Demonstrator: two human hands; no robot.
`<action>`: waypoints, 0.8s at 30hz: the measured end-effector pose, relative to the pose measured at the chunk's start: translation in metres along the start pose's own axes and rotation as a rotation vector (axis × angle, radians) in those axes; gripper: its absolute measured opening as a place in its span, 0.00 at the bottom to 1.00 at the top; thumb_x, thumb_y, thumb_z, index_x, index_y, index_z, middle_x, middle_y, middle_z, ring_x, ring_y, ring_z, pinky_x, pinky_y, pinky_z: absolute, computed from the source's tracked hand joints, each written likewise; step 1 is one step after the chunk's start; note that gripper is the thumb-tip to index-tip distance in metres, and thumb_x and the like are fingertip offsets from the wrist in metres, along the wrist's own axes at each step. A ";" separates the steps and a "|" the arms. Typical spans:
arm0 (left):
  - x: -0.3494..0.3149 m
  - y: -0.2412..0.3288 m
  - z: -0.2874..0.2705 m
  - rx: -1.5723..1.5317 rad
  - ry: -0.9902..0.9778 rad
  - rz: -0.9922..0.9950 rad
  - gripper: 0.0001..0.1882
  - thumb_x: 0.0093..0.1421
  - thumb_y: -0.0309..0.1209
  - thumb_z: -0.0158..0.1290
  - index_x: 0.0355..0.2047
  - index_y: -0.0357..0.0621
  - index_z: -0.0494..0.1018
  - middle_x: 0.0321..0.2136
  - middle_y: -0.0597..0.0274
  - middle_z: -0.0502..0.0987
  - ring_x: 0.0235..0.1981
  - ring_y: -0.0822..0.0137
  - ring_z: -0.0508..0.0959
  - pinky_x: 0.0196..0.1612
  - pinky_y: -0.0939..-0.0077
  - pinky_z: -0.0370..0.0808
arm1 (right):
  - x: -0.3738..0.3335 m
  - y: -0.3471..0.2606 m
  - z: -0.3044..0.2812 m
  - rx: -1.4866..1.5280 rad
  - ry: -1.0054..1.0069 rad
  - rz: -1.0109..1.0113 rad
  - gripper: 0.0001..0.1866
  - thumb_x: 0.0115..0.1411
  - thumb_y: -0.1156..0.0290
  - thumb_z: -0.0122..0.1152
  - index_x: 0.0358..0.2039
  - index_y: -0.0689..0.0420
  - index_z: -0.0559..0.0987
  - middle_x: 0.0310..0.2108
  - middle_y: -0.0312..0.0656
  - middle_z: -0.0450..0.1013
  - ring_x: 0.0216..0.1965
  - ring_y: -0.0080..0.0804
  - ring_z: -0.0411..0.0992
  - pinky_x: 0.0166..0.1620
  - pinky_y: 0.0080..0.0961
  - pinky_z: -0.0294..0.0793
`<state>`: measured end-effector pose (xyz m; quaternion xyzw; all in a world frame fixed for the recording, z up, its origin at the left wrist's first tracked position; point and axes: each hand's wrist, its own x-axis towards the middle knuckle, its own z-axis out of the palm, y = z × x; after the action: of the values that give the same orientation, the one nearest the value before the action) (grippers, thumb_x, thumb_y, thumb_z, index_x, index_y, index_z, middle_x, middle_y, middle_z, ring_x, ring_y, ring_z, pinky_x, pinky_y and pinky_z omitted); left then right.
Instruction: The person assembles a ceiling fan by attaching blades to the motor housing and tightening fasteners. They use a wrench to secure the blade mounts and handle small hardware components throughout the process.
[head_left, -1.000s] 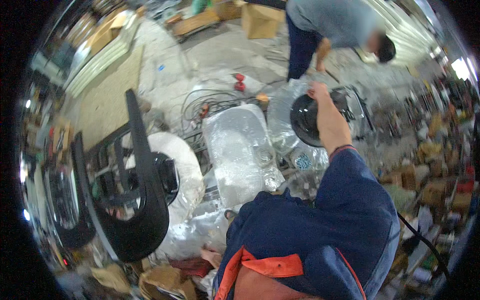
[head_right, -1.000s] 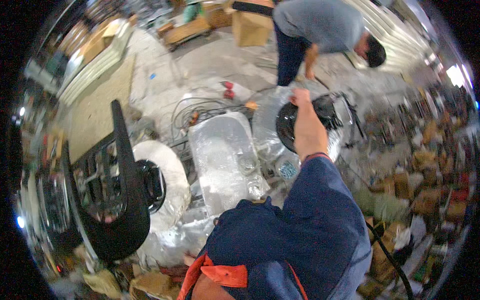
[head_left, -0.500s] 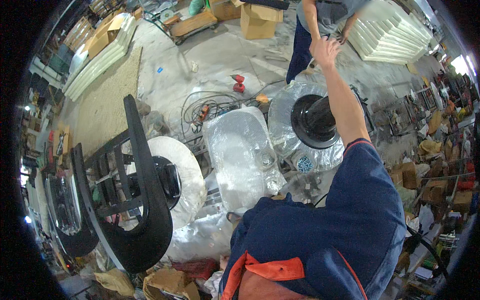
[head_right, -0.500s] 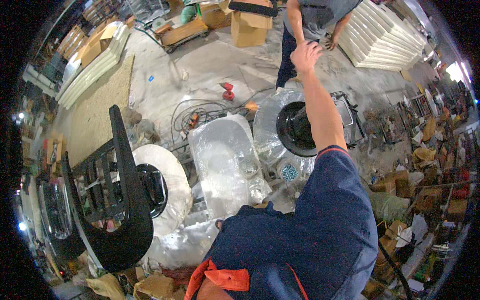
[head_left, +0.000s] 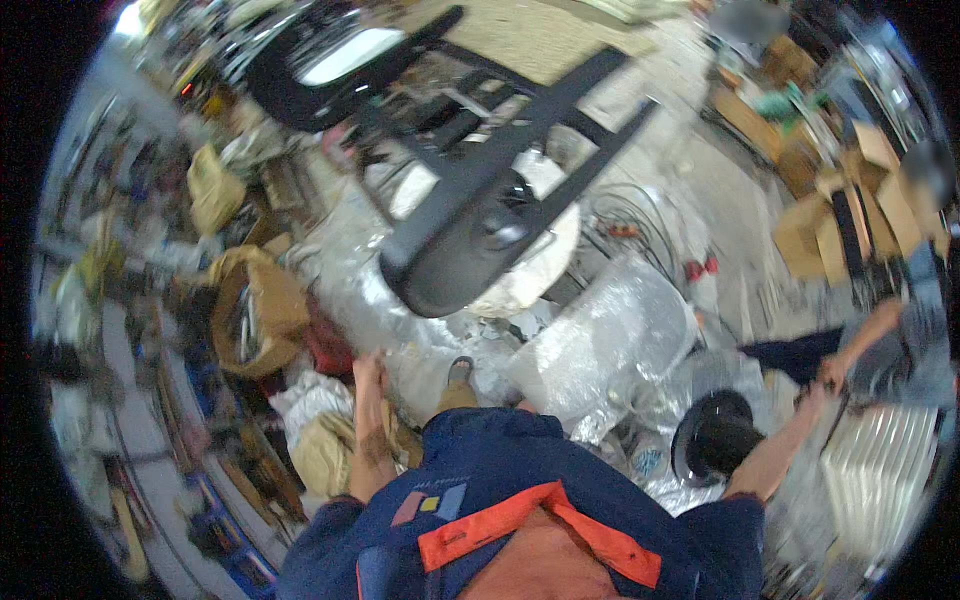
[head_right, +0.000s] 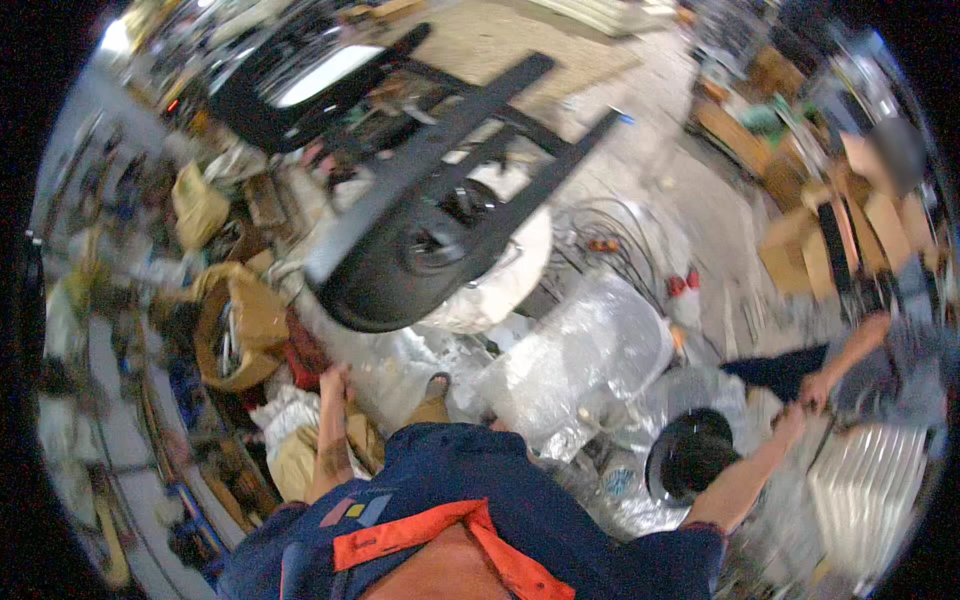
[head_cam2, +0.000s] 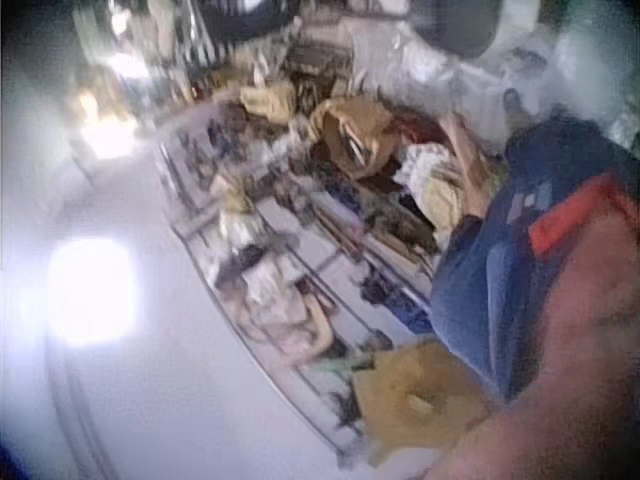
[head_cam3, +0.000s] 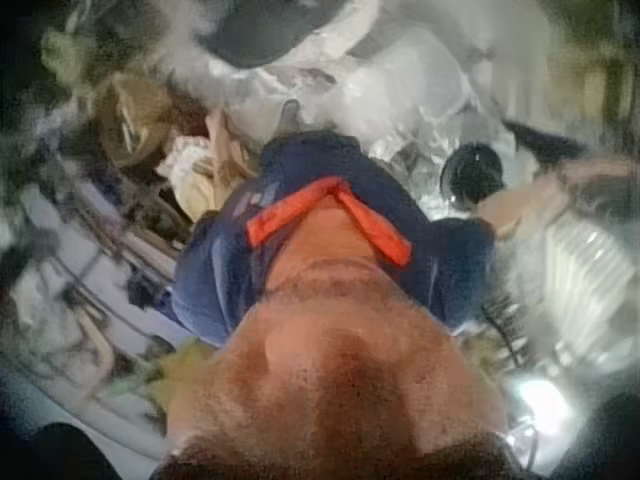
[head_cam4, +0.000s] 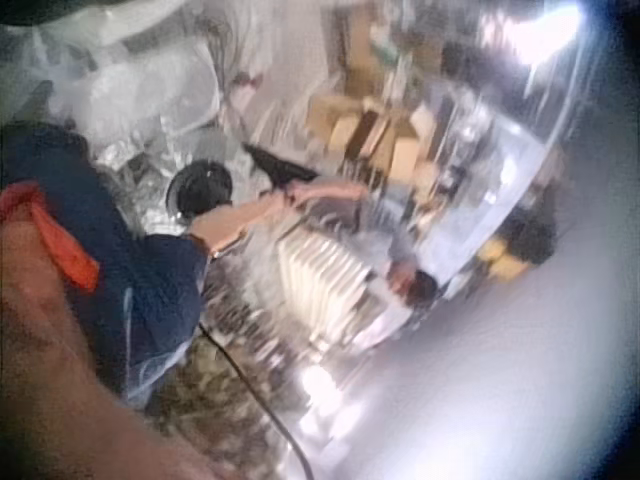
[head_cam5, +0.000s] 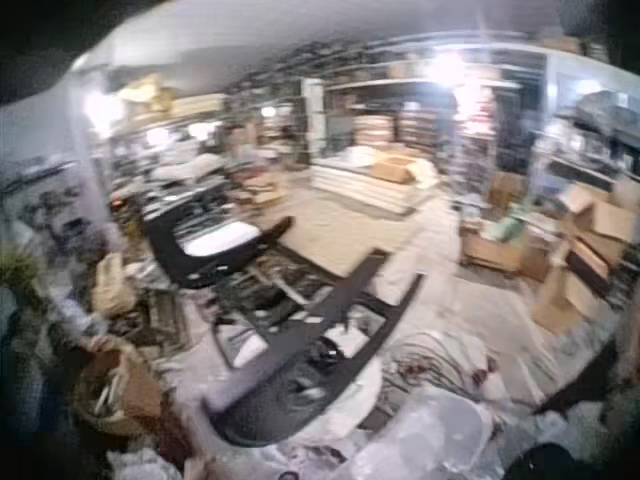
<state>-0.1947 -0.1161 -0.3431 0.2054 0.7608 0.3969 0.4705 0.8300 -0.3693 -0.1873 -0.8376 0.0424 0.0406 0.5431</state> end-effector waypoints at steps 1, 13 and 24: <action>0.002 0.028 -0.013 -0.054 0.020 0.092 0.12 0.62 0.35 0.59 0.25 0.44 0.71 0.10 0.67 0.62 0.07 0.67 0.62 0.13 0.67 0.57 | -0.015 -0.002 0.017 0.161 0.023 0.087 0.09 0.60 0.73 0.62 0.23 0.59 0.75 0.21 0.40 0.71 0.17 0.31 0.66 0.21 0.31 0.63; 0.050 0.400 0.086 0.129 -0.458 1.041 0.17 0.68 0.35 0.57 0.50 0.36 0.80 0.25 0.68 0.78 0.24 0.74 0.75 0.29 0.76 0.71 | -0.428 -0.061 0.092 0.410 0.009 -0.320 0.11 0.63 0.64 0.65 0.37 0.59 0.79 0.24 0.36 0.73 0.24 0.26 0.71 0.24 0.24 0.68; -0.001 0.436 0.215 0.537 -0.828 1.416 0.19 0.64 0.42 0.60 0.46 0.40 0.78 0.34 0.40 0.83 0.38 0.44 0.85 0.41 0.54 0.79 | -0.705 -0.087 0.089 0.562 0.354 -0.441 0.12 0.67 0.64 0.64 0.41 0.60 0.79 0.22 0.34 0.70 0.17 0.19 0.63 0.20 0.20 0.60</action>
<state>-0.0313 0.2333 -0.0469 0.8638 0.2887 0.2967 0.2872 0.1382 -0.2331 -0.0642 -0.6394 -0.0359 -0.2350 0.7312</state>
